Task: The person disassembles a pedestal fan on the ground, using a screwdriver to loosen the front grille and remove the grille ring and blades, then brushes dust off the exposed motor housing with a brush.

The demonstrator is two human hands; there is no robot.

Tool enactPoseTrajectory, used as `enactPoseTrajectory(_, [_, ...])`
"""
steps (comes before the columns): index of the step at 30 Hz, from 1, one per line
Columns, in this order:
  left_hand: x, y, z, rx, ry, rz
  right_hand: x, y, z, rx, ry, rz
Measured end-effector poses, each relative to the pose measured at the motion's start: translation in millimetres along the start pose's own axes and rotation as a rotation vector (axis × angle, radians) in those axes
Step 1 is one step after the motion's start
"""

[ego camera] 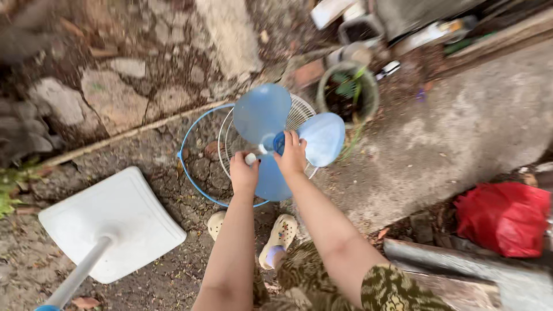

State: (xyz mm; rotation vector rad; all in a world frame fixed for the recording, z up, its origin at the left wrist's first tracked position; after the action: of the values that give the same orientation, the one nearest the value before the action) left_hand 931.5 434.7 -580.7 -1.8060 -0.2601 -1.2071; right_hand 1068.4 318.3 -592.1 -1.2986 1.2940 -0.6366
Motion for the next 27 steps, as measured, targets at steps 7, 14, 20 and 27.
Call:
enactPoseTrajectory(7, [-108.6, 27.2, 16.7, 0.011, -0.129, 0.0, 12.7, 164.5, 30.8, -0.119, -0.023, -0.02])
enactPoseTrajectory(14, [-157.8, 45.0, 5.6, -0.04, -0.136, 0.027, 34.9, 227.4, 37.8, -0.2, 0.012, -0.213])
enactPoseTrajectory(20, [-148.2, 56.5, 1.3, -0.004, 0.063, 0.073, 13.7, 182.4, 1.9, -0.145, -0.14, 0.332])
enactPoseTrajectory(27, [-117.8, 83.6, -10.7, -0.112, 0.197, -0.023, 41.3, 174.1, -15.7, -0.404, 0.122, 0.507])
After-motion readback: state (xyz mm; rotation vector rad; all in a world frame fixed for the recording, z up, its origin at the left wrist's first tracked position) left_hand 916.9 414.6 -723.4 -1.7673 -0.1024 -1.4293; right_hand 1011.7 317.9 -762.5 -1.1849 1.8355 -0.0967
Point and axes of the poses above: each hand's wrist, its own z-axis towards the middle knuckle, its own y-axis out of the palm, x = y × z, the point moved 7 cm from there along z, towards the middle knuckle, and after that the axes turned 14 degrees about y, right-handed, at the moved point
